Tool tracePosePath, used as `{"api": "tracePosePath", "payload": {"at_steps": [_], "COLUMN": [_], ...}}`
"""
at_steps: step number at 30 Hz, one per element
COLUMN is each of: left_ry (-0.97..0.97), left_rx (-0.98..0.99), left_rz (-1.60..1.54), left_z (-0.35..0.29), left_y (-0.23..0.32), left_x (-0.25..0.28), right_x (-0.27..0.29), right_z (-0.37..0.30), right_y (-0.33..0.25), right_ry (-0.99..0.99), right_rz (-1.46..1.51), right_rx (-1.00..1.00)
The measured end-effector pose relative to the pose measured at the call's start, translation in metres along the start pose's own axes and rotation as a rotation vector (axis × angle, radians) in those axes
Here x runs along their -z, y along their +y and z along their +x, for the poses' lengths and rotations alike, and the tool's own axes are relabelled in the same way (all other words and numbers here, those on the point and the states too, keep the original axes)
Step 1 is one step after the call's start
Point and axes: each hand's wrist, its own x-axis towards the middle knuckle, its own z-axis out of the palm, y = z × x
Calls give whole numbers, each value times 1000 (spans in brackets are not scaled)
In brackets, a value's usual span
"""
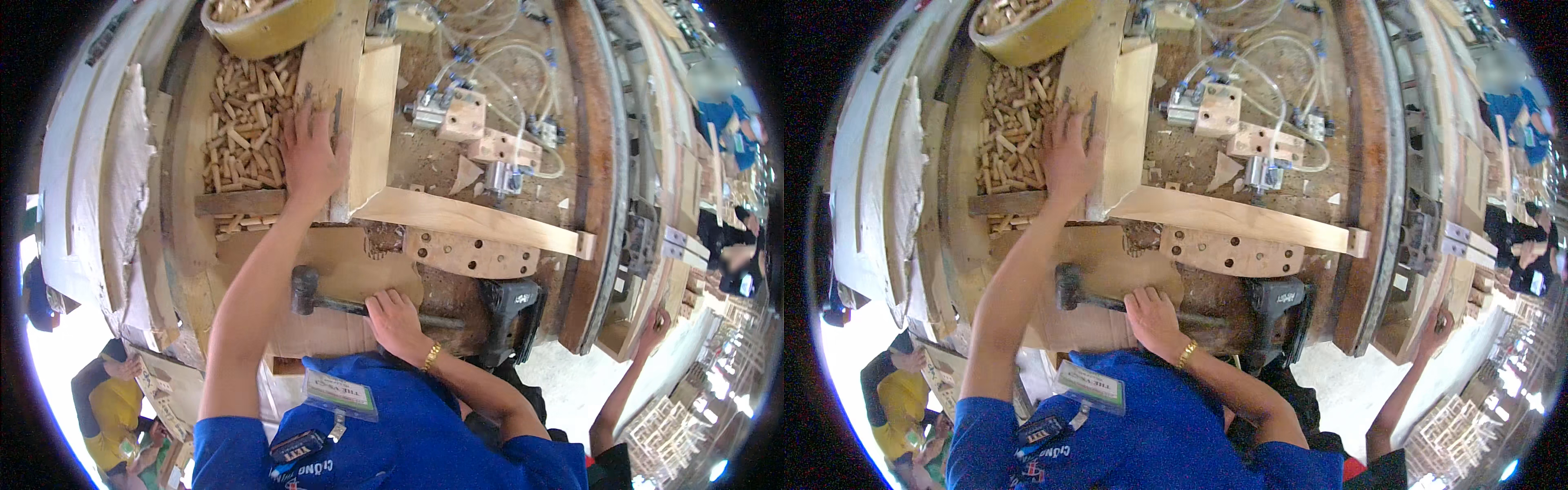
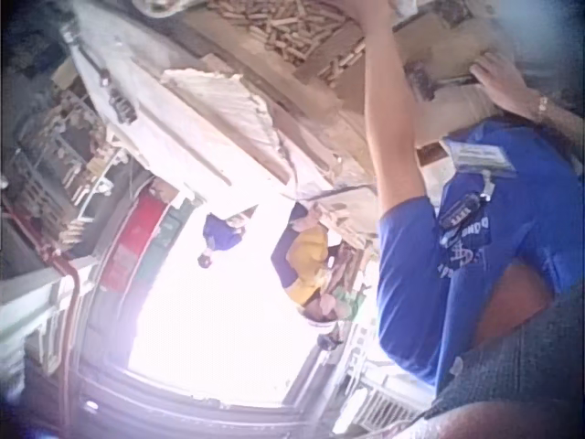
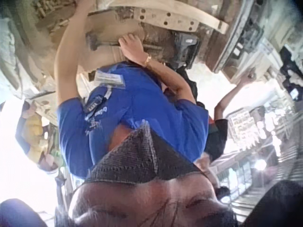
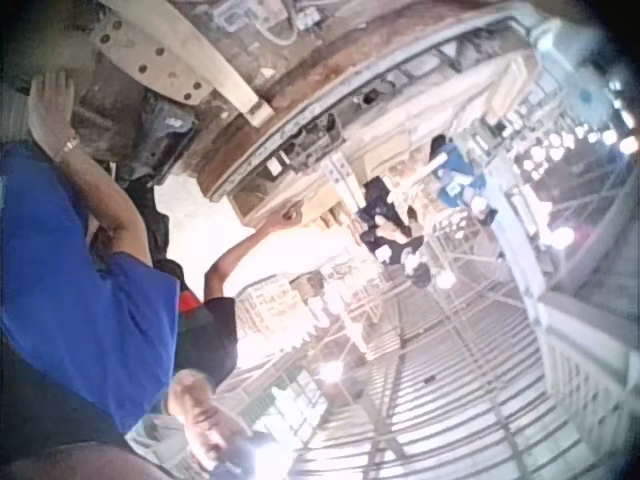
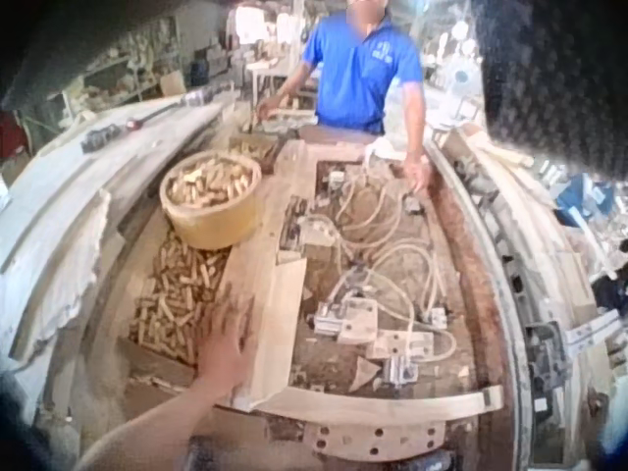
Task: The person assembles small wooden frames by inserting cylindrical wooden dowels into pre-drilled holes on rectangular wooden pieces. They use a pneumatic nail gun to fasten the pieces together on a workbench.
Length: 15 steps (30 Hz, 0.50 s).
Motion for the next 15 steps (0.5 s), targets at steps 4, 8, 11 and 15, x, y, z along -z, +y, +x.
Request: {"api": "tracePosePath", "payload": {"at_steps": [4,8,11,15], "left_ry": [-29,-31,-9,6], "left_rx": [21,-6,-18,-10], "left_rz": [44,15,3,29], "left_z": [-4,0,3,6], "left_y": [-4,-7,-7,-6], "left_x": [-1,1,-1,-3], "right_x": [52,96,135,192], "right_z": [0,-19,-6,33], "right_y": [2,24,36,66], "right_ry": [-287,-500,-514,-170], "right_rz": [237,610,799,534], "right_rx": [-81,-141,-169,-316]}}
